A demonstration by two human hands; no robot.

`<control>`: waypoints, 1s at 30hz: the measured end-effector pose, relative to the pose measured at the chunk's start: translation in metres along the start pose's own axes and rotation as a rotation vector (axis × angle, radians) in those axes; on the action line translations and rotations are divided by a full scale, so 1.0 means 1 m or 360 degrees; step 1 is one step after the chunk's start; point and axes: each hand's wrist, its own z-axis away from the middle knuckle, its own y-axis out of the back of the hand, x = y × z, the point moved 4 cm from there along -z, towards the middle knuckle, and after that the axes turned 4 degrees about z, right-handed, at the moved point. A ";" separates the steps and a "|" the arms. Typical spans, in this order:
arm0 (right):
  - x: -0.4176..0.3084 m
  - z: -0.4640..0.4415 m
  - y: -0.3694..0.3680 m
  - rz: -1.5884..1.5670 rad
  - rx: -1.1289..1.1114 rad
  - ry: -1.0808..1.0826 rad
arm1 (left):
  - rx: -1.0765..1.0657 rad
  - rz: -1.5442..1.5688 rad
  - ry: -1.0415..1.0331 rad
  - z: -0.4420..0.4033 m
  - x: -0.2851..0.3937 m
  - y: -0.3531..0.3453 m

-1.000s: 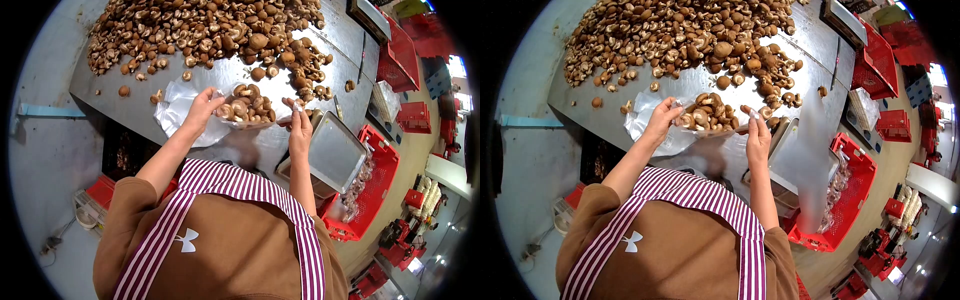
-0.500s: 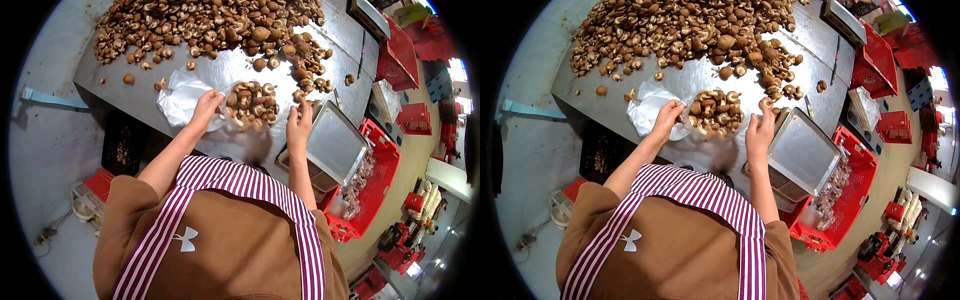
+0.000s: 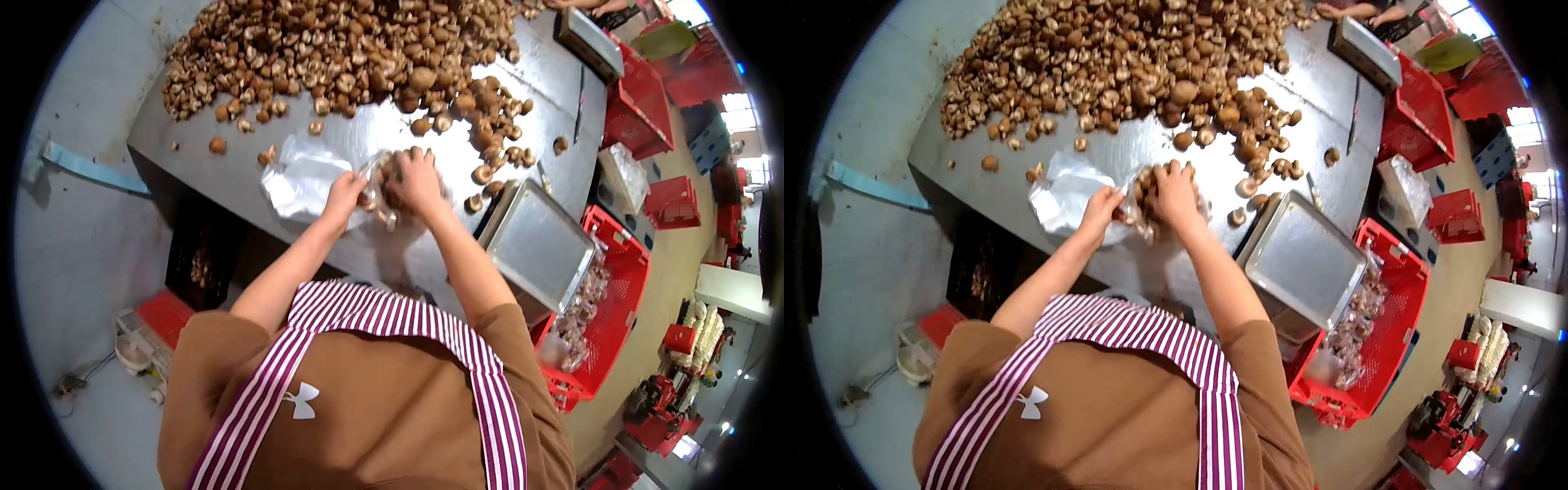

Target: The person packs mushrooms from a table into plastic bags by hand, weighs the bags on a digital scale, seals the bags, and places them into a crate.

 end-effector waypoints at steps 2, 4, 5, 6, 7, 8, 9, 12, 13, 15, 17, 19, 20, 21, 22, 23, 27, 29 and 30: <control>0.001 0.003 -0.003 -0.0008 0.0033 0.0057 | 0.0047 0.0011 0.0006 0.000 0.003 0.004; 0.000 0.006 -0.001 -0.0016 0.0011 0.0027 | 0.0053 0.0041 0.0004 0.005 -0.001 0.010; -0.001 0.004 0.002 0.0011 -0.0018 -0.0018 | 0.0049 0.0055 -0.0019 0.004 -0.002 0.010; -0.001 0.000 -0.002 0.0017 0.0022 -0.0056 | 0.0051 0.0036 0.0019 0.004 -0.002 0.010; 0.000 -0.002 -0.009 0.0022 0.0060 -0.0094 | 0.0053 0.0019 0.0060 0.005 -0.004 0.008; 0.000 -0.002 -0.018 -0.0014 0.0059 -0.0139 | 0.0049 0.0075 0.0061 0.004 -0.007 0.006; 0.001 -0.005 -0.021 -0.0059 0.0059 -0.0182 | 0.0047 0.0125 0.0062 0.002 -0.009 0.005; 0.001 -0.008 -0.013 -0.0149 -0.0080 -0.0083 | 0.0041 0.0126 0.0130 -0.003 -0.009 0.006; 0.002 -0.003 -0.012 -0.0130 -0.0037 -0.0075 | 0.0042 0.0130 0.0115 -0.005 -0.003 0.007; -0.002 0.007 0.004 -0.0121 -0.0114 -0.0094 | 0.0078 0.0059 0.0107 0.000 0.001 0.010; 0.004 0.005 -0.004 -0.0134 -0.0127 -0.0090 | 0.0080 0.0099 0.0103 -0.004 -0.005 0.017; 0.007 0.005 -0.011 -0.0156 -0.0130 -0.0101 | 0.0072 0.0125 0.0073 -0.003 -0.007 0.020; 0.008 0.002 -0.012 -0.0144 -0.0161 -0.0119 | 0.0105 0.0108 0.0123 0.000 -0.005 0.019; 0.009 0.000 -0.013 -0.0132 -0.0190 -0.0136 | 0.0102 0.0107 0.0119 -0.001 -0.004 0.019; 0.010 -0.001 -0.014 -0.0148 -0.0193 -0.0140 | 0.0090 0.0119 0.0133 -0.002 -0.006 0.019; 0.012 0.001 -0.014 -0.0147 -0.0190 -0.0140 | 0.0079 0.0131 0.0147 -0.002 -0.008 0.020; 0.017 0.012 -0.008 -0.0223 -0.0191 -0.0114 | 0.0111 0.0132 0.0157 -0.003 -0.008 0.026; 0.019 0.016 -0.003 -0.0385 -0.0100 -0.0106 | 0.0129 0.0133 0.0154 -0.003 -0.009 0.031; 0.021 0.018 -0.003 -0.0498 -0.0095 -0.0139 | 0.0132 0.0139 0.0153 -0.002 -0.010 0.033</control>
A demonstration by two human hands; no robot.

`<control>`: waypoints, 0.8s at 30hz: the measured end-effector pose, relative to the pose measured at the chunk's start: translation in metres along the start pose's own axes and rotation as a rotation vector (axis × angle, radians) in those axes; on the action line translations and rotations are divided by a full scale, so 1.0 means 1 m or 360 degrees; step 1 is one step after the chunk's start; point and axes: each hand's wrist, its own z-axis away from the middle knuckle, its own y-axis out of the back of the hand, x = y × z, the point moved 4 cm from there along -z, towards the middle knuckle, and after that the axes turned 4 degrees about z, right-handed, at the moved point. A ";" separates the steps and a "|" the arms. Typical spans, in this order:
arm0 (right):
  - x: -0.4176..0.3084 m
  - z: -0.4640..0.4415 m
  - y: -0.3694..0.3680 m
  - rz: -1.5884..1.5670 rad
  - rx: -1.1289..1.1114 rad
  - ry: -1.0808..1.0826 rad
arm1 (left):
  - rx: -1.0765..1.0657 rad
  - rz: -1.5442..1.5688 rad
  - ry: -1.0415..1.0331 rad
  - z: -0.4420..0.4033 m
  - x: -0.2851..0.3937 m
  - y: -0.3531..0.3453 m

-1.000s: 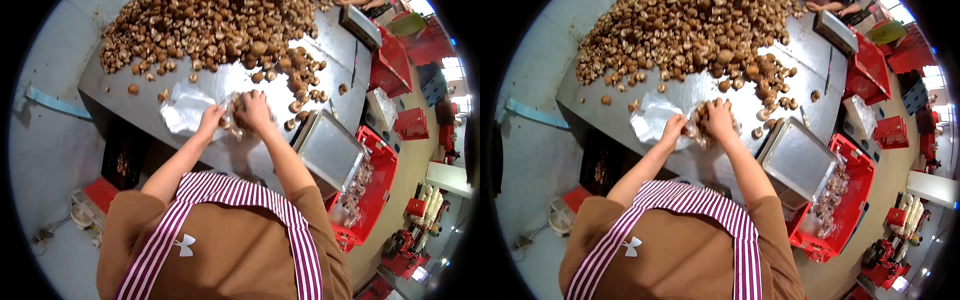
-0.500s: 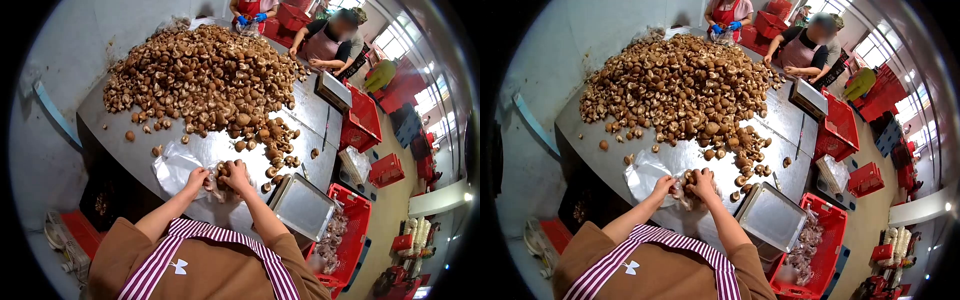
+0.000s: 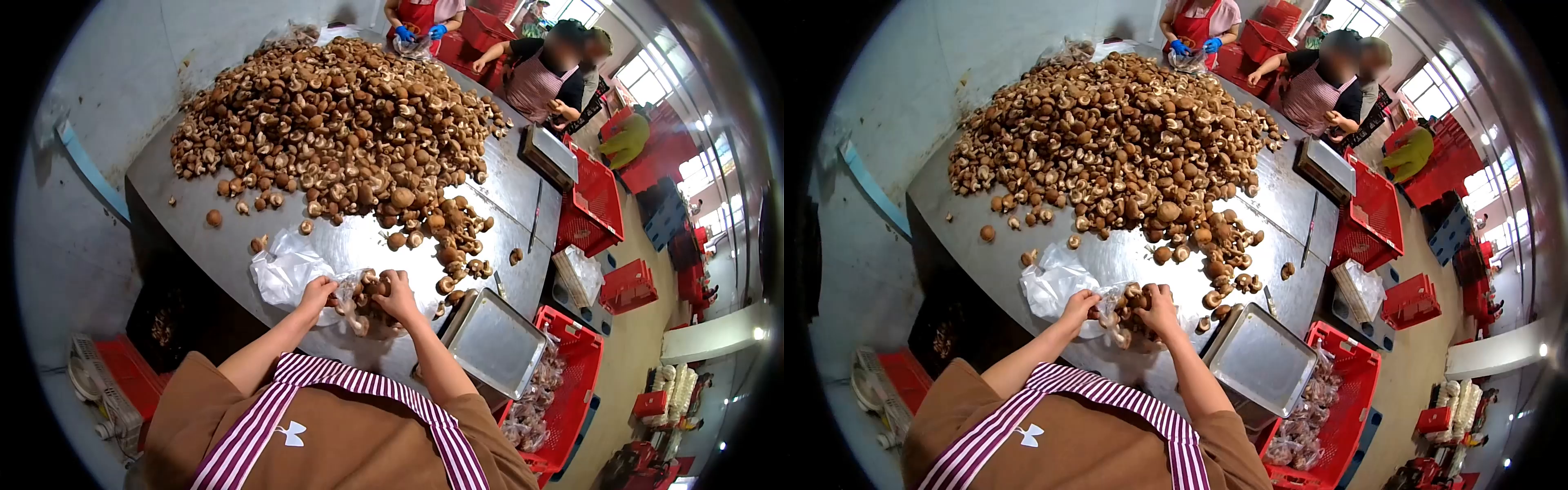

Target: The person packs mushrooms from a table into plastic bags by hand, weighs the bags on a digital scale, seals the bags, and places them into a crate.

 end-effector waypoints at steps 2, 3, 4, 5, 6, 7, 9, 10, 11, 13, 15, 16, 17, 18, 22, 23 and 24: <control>-0.002 0.001 0.006 -0.0086 0.0023 -0.0032 | 0.0016 -0.0008 0.0032 0.000 -0.002 0.003; -0.003 0.000 0.010 -0.0176 0.0047 -0.0070 | 0.0016 -0.0002 0.0026 0.000 -0.002 0.004; -0.005 -0.002 0.015 -0.0171 0.0048 -0.0066 | 0.0017 -0.0013 0.0046 0.001 -0.002 0.004; -0.007 -0.005 0.019 -0.0184 0.0054 -0.0051 | 0.0016 -0.0027 0.0069 0.002 -0.002 0.004; -0.009 -0.008 0.023 -0.0198 0.0061 -0.0038 | 0.0014 -0.0025 0.0071 0.001 -0.002 0.003; -0.007 -0.013 0.022 -0.0196 0.0060 -0.0044 | 0.0000 -0.0014 0.0058 -0.001 -0.004 0.003; 0.000 -0.028 0.016 -0.0498 -0.0072 -0.0105 | -0.0019 -0.0007 0.0051 -0.001 -0.004 0.001; -0.005 -0.034 0.021 -0.0437 -0.0044 -0.0109 | -0.0032 -0.0009 0.0038 0.000 -0.002 -0.001; -0.013 -0.041 0.024 -0.0436 -0.0045 -0.0110 | -0.0042 -0.0010 0.0025 -0.001 0.000 -0.003; -0.025 -0.055 0.033 -0.0791 0.0136 -0.0168 | -0.0045 -0.0008 0.0024 -0.001 0.001 -0.006; -0.038 -0.062 0.045 -0.0476 0.0300 0.0000 | -0.0047 -0.0010 0.0022 -0.001 0.001 -0.006; -0.047 -0.061 0.051 -0.0334 0.0369 0.0037 | -0.0043 -0.0011 0.0027 0.000 0.001 -0.005; -0.053 -0.060 0.056 -0.0192 0.0437 0.0075 | -0.0040 -0.0012 0.0031 0.000 0.001 -0.004; -0.054 -0.058 0.056 -0.0143 0.0427 0.0079 | -0.0035 -0.0014 0.0031 0.000 0.002 -0.001; -0.046 -0.043 0.052 -0.0185 0.0366 0.0004 | -0.0020 0.0040 0.0061 0.006 -0.004 0.007; -0.042 -0.039 0.048 -0.0183 0.0360 0.0003 | -0.0008 0.0062 0.0064 0.007 -0.005 0.009; -0.035 -0.034 0.045 -0.0197 0.0377 -0.0001 | -0.0004 0.0065 0.0069 0.007 -0.007 0.009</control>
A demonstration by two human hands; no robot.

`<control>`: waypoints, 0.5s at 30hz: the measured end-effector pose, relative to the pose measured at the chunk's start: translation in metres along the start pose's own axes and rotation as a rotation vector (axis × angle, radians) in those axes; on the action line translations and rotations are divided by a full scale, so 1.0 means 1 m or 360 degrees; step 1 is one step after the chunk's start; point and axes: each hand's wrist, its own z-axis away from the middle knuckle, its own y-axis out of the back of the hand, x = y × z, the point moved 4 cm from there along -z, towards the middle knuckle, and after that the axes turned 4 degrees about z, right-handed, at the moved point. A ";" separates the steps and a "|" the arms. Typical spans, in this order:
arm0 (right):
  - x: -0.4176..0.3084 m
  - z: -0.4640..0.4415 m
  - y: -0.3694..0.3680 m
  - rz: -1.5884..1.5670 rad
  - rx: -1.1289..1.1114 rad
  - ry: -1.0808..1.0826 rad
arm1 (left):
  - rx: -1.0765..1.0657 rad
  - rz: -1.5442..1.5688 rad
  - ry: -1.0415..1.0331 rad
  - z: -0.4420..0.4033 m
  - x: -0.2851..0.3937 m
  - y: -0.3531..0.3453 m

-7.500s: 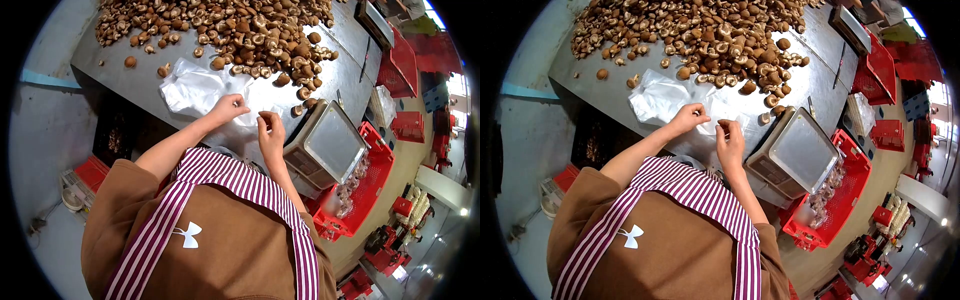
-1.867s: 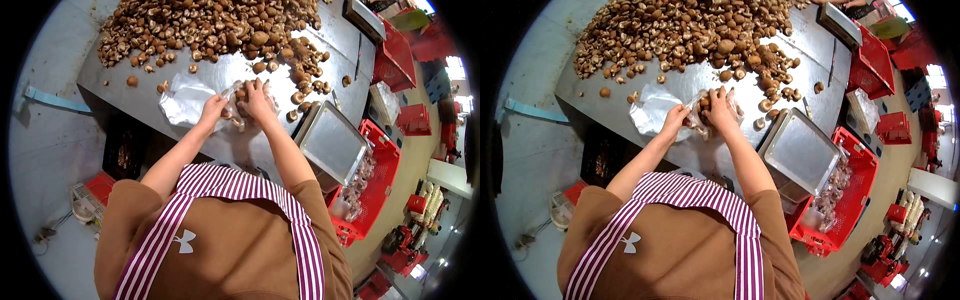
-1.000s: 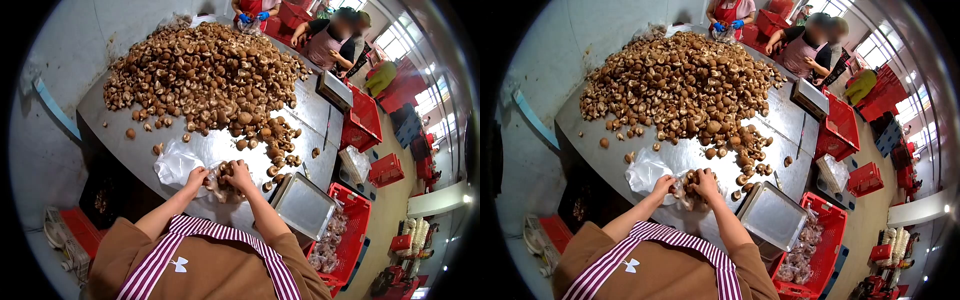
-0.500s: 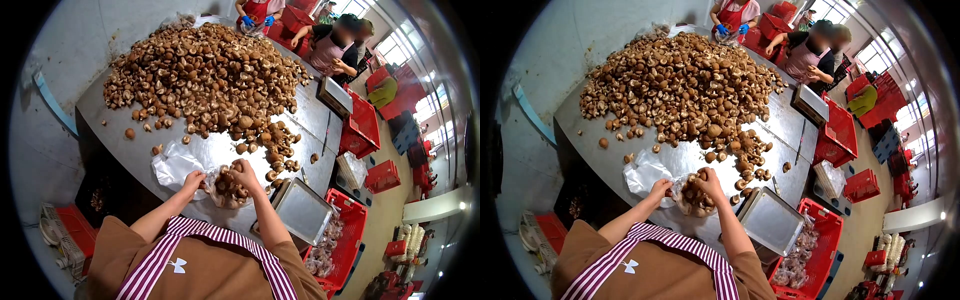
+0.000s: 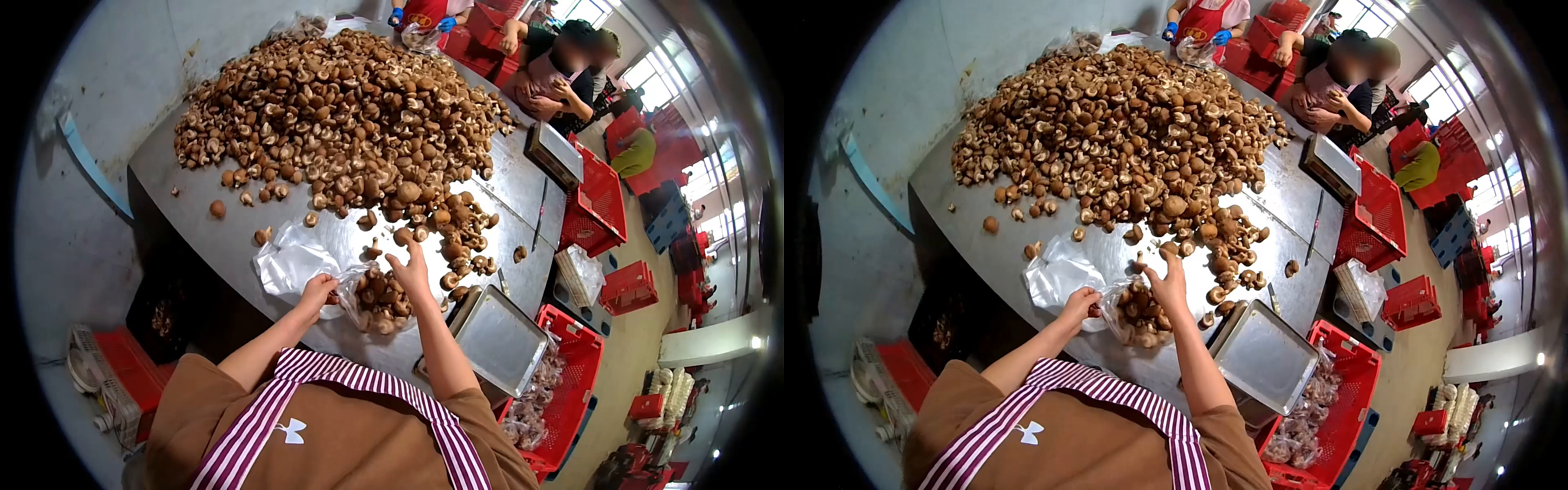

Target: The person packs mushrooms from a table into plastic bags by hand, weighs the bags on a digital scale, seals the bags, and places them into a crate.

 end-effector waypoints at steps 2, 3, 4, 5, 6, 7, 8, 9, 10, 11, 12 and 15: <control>0.001 0.010 0.004 0.0010 0.0028 -0.0042 | -0.0027 0.0008 0.0011 0.002 0.000 -0.002; 0.002 0.015 0.007 0.0010 0.0028 -0.0051 | -0.0029 0.0004 0.0020 0.002 0.000 -0.003; -0.002 0.021 0.013 -0.0111 -0.0006 -0.0126 | -0.0033 0.0005 -0.0008 0.003 0.002 -0.006; -0.004 0.028 0.017 -0.0232 -0.0039 -0.0203 | -0.0037 0.0004 -0.0034 0.004 0.004 -0.009; -0.005 0.033 0.020 -0.0246 0.0005 -0.0200 | -0.0041 -0.0004 -0.0020 0.004 0.005 -0.012; 0.000 0.037 0.021 -0.0248 0.0007 -0.0216 | -0.0076 -0.0042 -0.0076 0.004 0.009 -0.017; 0.003 0.042 0.023 -0.0174 0.0045 -0.0156 | -0.0109 -0.0078 -0.0130 0.006 0.015 -0.023; 0.007 0.047 0.025 -0.0101 0.0080 -0.0098 | -0.0109 -0.0086 -0.0113 0.008 0.018 -0.028; 0.007 0.053 0.028 -0.0070 0.0088 -0.0108 | -0.0136 -0.0117 -0.0203 0.013 0.028 -0.036; 0.003 0.059 0.033 0.0036 0.0055 -0.0109 | -0.0163 -0.0147 -0.0291 0.016 0.035 -0.042; 0.010 0.066 0.031 0.0157 0.0061 -0.0065 | -0.0226 -0.0168 -0.0288 0.015 0.037 -0.044; 0.024 0.089 0.019 0.0392 0.0037 -0.0089 | -0.0308 -0.0176 -0.0325 0.031 0.055 -0.064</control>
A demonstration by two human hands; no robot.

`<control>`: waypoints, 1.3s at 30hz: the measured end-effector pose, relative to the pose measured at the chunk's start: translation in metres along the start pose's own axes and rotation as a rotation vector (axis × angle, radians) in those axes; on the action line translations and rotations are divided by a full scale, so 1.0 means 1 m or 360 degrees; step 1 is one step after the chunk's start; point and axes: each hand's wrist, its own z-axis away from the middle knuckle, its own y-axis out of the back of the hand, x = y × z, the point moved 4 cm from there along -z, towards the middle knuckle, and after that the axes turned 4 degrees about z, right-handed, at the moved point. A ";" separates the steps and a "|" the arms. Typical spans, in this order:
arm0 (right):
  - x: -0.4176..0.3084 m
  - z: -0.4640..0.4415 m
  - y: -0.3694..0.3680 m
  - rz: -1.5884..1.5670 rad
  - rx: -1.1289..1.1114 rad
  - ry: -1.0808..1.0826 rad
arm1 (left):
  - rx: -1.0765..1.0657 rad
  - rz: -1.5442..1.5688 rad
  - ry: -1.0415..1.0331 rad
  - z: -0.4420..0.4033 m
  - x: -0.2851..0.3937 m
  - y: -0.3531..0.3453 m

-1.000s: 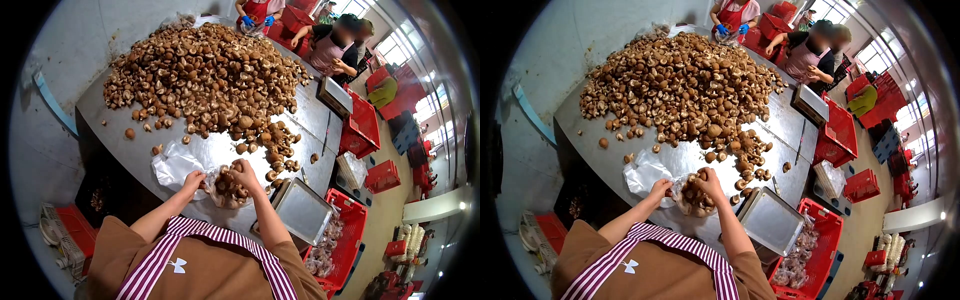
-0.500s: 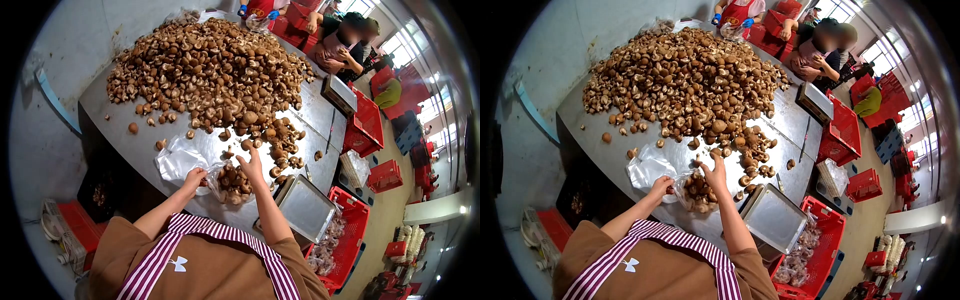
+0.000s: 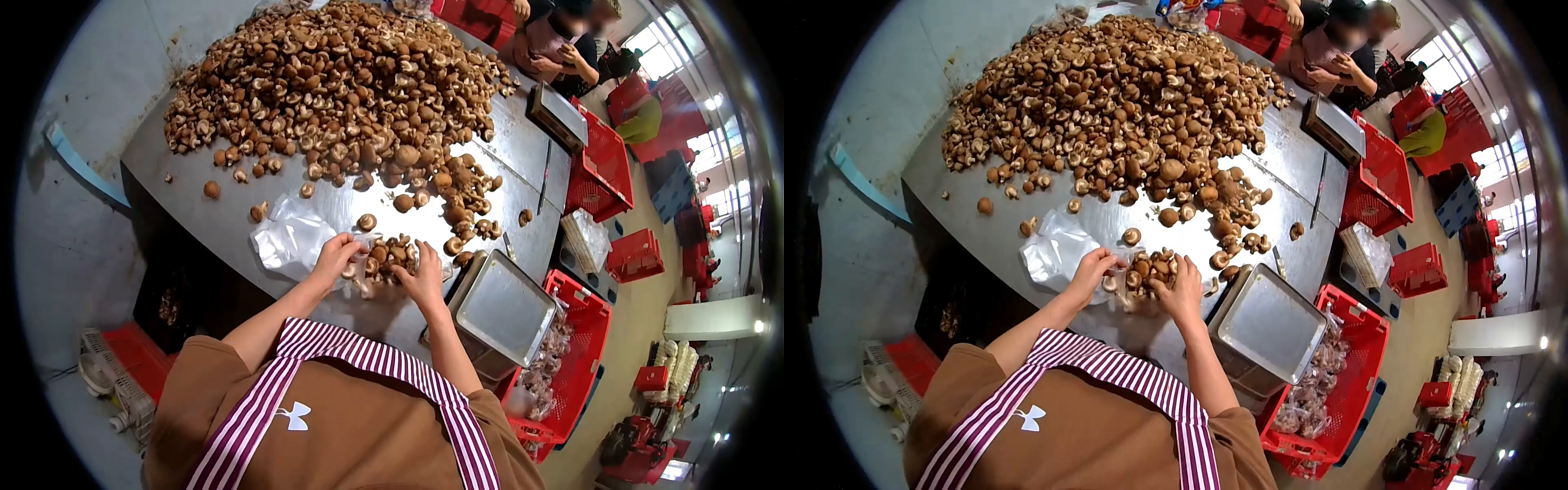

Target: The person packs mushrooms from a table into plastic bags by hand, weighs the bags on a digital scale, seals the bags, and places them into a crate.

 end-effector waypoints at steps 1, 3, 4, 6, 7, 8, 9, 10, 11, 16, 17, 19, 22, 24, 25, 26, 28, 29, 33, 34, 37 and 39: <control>0.002 0.005 -0.003 0.0119 -0.0020 -0.0041 | -0.0084 0.0063 -0.0044 0.001 0.002 -0.005; 0.006 0.014 -0.004 0.0191 0.0004 -0.0056 | -0.0111 0.0079 -0.0041 0.003 0.003 -0.011; 0.008 0.016 -0.004 0.0263 0.0042 -0.0060 | -0.0139 0.0092 -0.0055 0.003 0.004 -0.012; 0.023 0.018 -0.007 0.0334 0.0094 -0.0046 | -0.0150 0.0090 -0.0073 0.002 0.003 -0.010; 0.024 0.021 -0.001 0.0473 0.0151 -0.0039 | -0.0128 0.0101 -0.0062 0.002 0.006 -0.009; 0.026 0.024 0.006 0.0613 0.0207 -0.0033 | -0.0106 0.0112 -0.0049 0.003 0.008 -0.008; 0.032 0.025 0.011 0.0653 0.0180 -0.0098 | -0.0058 0.0120 -0.0042 0.002 0.010 -0.006; 0.045 0.026 0.008 0.0656 0.0131 -0.0192 | -0.0055 0.0105 -0.0055 0.001 0.011 -0.004; 0.052 0.028 0.011 0.0678 0.0170 -0.0196 | -0.0030 0.0090 -0.0075 0.000 0.013 -0.001; 0.105 0.024 -0.017 0.0228 -0.0247 -0.0571 | -0.0058 0.0101 -0.0032 -0.003 0.016 0.007; 0.119 0.023 -0.023 -0.0135 -0.0239 -0.0655 | -0.0105 0.0135 -0.0059 0.003 0.022 0.003; 0.103 0.020 -0.004 -0.0961 -0.0014 -0.0665 | -0.0161 0.0170 -0.0080 0.014 0.044 -0.007; 0.031 0.014 0.065 -0.1395 0.0283 -0.0478 | -0.0318 0.0235 -0.0215 0.030 0.058 -0.017; 0.033 0.013 0.060 -0.1315 0.0266 -0.0448 | -0.0166 0.0237 -0.0125 0.024 0.056 -0.007; 0.038 0.013 0.054 -0.1295 0.0152 -0.0475 | -0.0099 0.0279 -0.0028 0.018 0.053 -0.002; 0.045 0.013 0.047 -0.1206 0.0049 -0.0595 | -0.0111 0.0277 -0.0023 0.017 0.051 0.001; 0.046 0.017 0.046 -0.1443 0.0136 -0.0549 | -0.0124 0.0252 -0.0045 0.016 0.055 0.001; 0.045 0.016 0.049 -0.1523 0.0131 -0.0528 | -0.0110 0.0261 -0.0084 0.021 0.063 -0.006; 0.034 0.012 0.076 -0.1753 0.0237 -0.0501 | -0.0153 0.0273 -0.0161 0.029 0.075 -0.028; 0.033 0.017 0.089 -0.1833 0.0314 -0.0475 | -0.0177 0.0267 -0.0151 0.037 0.082 -0.040; 0.027 0.031 0.156 -0.1807 0.0605 -0.0277 | -0.0524 0.0301 -0.0273 0.054 0.113 -0.083; 0.034 0.046 0.200 -0.1788 0.0801 -0.0229 | -0.0673 0.0322 -0.0301 0.060 0.126 -0.116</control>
